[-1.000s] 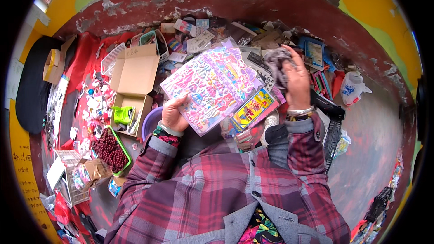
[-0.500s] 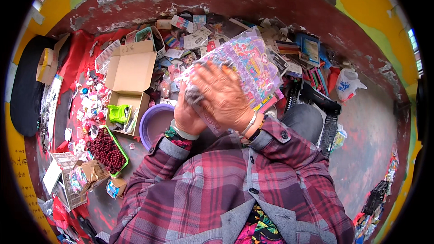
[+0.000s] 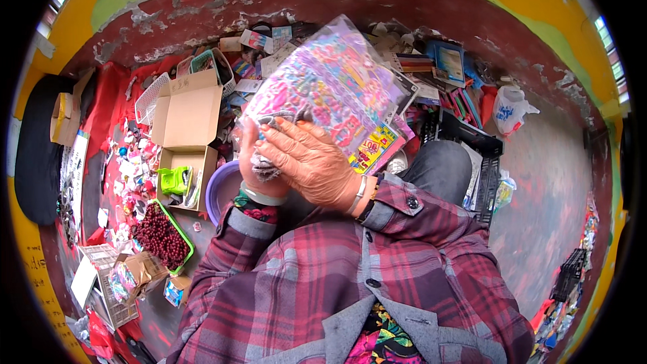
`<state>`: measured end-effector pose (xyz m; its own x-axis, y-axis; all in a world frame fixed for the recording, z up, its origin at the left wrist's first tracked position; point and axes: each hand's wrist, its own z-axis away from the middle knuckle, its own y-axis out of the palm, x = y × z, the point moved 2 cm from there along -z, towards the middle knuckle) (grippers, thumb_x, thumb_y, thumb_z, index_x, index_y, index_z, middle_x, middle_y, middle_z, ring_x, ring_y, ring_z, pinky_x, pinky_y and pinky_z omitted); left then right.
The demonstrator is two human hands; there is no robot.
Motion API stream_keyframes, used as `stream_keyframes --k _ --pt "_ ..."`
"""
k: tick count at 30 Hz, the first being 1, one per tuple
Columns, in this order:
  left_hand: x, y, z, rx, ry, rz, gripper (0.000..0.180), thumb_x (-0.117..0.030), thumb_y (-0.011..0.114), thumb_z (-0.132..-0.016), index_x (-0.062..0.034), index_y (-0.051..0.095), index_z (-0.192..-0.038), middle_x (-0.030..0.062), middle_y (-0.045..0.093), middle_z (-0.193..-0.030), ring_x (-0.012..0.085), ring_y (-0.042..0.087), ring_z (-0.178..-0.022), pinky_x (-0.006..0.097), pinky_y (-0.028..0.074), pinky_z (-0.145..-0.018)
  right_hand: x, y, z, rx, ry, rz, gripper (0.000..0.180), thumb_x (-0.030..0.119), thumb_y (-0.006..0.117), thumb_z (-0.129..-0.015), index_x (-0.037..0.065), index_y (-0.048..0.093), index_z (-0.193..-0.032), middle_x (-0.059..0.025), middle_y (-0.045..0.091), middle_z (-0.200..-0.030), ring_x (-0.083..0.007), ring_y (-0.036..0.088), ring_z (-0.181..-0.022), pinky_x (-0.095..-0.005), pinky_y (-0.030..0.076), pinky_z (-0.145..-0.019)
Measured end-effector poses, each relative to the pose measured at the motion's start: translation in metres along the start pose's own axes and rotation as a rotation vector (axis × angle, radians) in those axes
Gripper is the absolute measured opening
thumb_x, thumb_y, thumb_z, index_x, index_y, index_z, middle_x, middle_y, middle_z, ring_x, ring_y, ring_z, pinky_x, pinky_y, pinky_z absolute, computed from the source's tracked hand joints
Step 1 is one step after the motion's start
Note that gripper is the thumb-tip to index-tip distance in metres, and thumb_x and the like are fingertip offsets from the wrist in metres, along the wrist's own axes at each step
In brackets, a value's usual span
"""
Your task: The person sits on the floor and sorts through a pile of stationery items, including temporary tattoo sheets and sticker packs. They pick up individual items, flip them over to inspect both sides, and wipe the surfaces with a cloth before placing them back into the pile.
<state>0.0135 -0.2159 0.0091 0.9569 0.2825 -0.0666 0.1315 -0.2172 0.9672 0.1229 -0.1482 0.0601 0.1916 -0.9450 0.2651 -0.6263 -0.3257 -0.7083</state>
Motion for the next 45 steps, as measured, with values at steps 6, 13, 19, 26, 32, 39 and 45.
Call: stream_keyframes --k 6,13,19,26,32,39,45 --pt "0.005 0.048 -0.013 -0.229 0.152 -0.174 0.056 -0.04 0.035 -0.097 -0.0013 0.033 -0.137 0.0188 0.043 -0.135 0.0351 0.043 -0.123 0.05 0.029 -0.106 -0.031 -0.039 0.005 -0.108 0.158 0.175 0.045 0.016 0.056 -0.081 0.007 0.052 -0.125 -0.0116 0.052 -0.128 -0.0269 0.049 -0.117 -0.0407 0.034 -0.093" --pt "0.011 0.031 -0.016 -0.286 0.144 -0.187 0.057 -0.042 0.03 -0.097 -0.0023 0.031 -0.138 0.0203 0.04 -0.137 0.0359 0.041 -0.125 0.051 0.027 -0.107 -0.033 -0.039 0.02 -0.213 0.182 0.028 0.05 0.013 0.059 -0.079 0.002 0.048 -0.127 -0.0153 0.052 -0.128 -0.0312 0.052 -0.113 -0.0396 0.037 -0.091" --pt "0.007 0.035 -0.029 -0.361 0.023 -0.264 0.067 -0.052 0.028 -0.094 -0.0008 0.032 -0.138 0.0226 0.046 -0.131 0.0372 0.05 -0.115 0.049 0.037 -0.1 0.013 -0.032 0.023 -0.031 -0.162 0.093 0.036 0.016 0.052 -0.083 0.011 0.058 -0.118 -0.0064 0.057 -0.125 -0.0196 0.053 -0.115 -0.029 0.036 -0.084" --pt "0.023 0.067 -0.033 -0.207 0.066 -0.086 0.057 -0.042 0.031 -0.097 -0.0007 0.033 -0.136 0.0199 0.044 -0.134 0.036 0.046 -0.12 0.049 0.033 -0.104 -0.016 -0.057 0.03 -0.283 -0.116 0.273 0.036 0.011 0.056 -0.082 0.011 0.057 -0.118 -0.0091 0.054 -0.128 -0.0241 0.049 -0.119 -0.0326 0.039 -0.087" --pt "0.026 0.067 -0.031 -0.125 0.061 -0.114 0.056 -0.041 0.029 -0.098 -0.0043 0.028 -0.14 0.0176 0.038 -0.139 0.0364 0.038 -0.127 0.055 0.028 -0.105 -0.054 -0.089 0.027 -0.543 0.126 0.134 0.044 0.003 0.059 -0.081 0.001 0.051 -0.124 -0.0197 0.054 -0.123 -0.0321 0.053 -0.112 -0.0412 0.041 -0.095" --pt "0.015 0.058 -0.035 -0.086 0.209 -0.207 0.059 -0.045 0.029 -0.097 -0.0039 0.027 -0.14 0.0164 0.038 -0.14 0.0357 0.039 -0.126 0.054 0.029 -0.105 -0.106 -0.086 0.069 -0.869 0.972 -1.841 0.046 0.037 0.045 -0.095 0.0 0.05 -0.12 -0.013 0.058 -0.116 -0.0253 0.058 -0.105 -0.0385 0.047 -0.09" --pt "0.018 0.037 -0.03 -0.104 0.342 -0.916 0.057 -0.04 0.03 -0.098 0.002 0.026 -0.138 0.0186 0.042 -0.135 0.0313 0.044 -0.122 0.046 0.035 -0.103 -0.081 -0.084 0.056 -0.65 0.873 -1.888 0.048 0.042 0.049 -0.093 0.007 0.046 -0.127 -0.0054 0.058 -0.116 -0.0182 0.058 -0.103 -0.0325 0.049 -0.087"
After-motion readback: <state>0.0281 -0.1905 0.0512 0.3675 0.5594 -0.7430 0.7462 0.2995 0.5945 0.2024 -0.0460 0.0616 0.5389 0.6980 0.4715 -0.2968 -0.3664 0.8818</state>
